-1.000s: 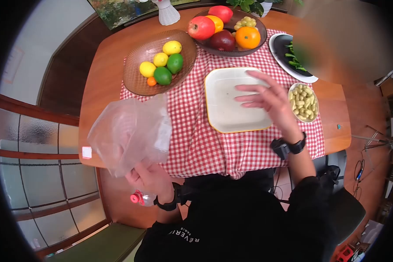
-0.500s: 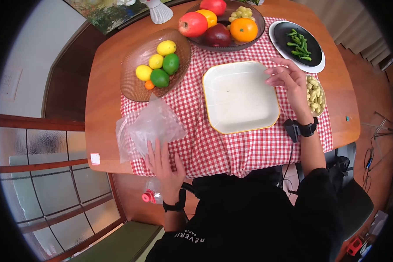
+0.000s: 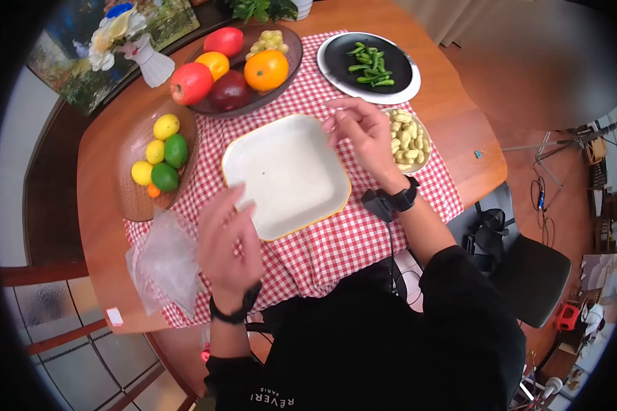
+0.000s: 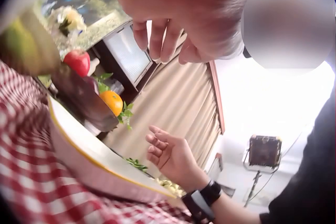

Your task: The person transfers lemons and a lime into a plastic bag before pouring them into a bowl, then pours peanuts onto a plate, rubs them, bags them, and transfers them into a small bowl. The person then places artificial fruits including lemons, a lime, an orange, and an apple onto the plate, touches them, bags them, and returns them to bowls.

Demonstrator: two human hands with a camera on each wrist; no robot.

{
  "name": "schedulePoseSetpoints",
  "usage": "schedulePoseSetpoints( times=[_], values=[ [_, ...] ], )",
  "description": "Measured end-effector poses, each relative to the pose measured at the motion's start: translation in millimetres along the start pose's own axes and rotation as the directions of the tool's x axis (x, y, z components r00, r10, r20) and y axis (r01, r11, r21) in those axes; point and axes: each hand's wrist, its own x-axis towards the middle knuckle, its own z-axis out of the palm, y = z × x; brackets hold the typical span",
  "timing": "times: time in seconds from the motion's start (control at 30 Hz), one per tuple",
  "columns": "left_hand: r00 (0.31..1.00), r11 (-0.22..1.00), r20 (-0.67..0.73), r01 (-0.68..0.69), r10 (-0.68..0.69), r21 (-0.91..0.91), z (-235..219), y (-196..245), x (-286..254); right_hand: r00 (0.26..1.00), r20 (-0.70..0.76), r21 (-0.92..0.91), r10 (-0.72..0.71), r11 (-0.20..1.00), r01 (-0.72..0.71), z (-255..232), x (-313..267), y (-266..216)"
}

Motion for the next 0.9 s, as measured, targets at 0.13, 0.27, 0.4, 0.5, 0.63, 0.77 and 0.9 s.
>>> schedulePoseSetpoints(
  times=[0.13, 0.27, 0.4, 0.5, 0.63, 0.77, 0.9],
  values=[
    [0.923, 0.901, -0.236, 0.197, -0.304, -0.387, 47.7, -54.8, 11.0, 0.999, -0.031, 0.011, -0.019, 1.0, 0.019, -3.7, 0.3, 10.8],
    [0.88, 0.875, -0.292, 0.231, -0.374, -0.425, 51.0, -74.3, 1.2, 0.989, -0.148, 0.039, -0.008, 0.999, 0.014, -8.1, 4.7, 11.4],
    [0.843, 0.852, -0.281, 0.327, -0.459, -0.409, 46.1, -71.4, -7.3, 0.982, -0.181, -0.018, -0.06, 0.998, 0.058, -10.5, 7.1, 13.4],
    [0.874, 0.889, -0.313, 0.238, -0.372, -0.391, 45.1, -64.4, -0.7, 0.978, -0.187, -0.075, -0.098, 0.994, 0.085, -13.5, 8.6, 11.1],
    [0.894, 0.941, -0.344, 0.197, -0.287, -0.275, 43.6, -63.0, 2.2, 0.966, -0.242, -0.075, -0.088, 0.995, 0.072, -20.1, 13.5, 10.1],
    [0.91, 0.961, -0.34, 0.17, -0.237, -0.217, 37.2, -64.9, 4.4, 0.973, -0.226, -0.164, -0.05, 0.986, 0.013, -22.9, 14.4, 5.1],
    [0.919, 0.968, -0.338, 0.133, -0.201, -0.215, 35.5, -67.0, 5.1, 0.955, -0.265, -0.327, -0.131, 0.944, 0.039, -35.1, 11.7, -17.3]
  ],
)
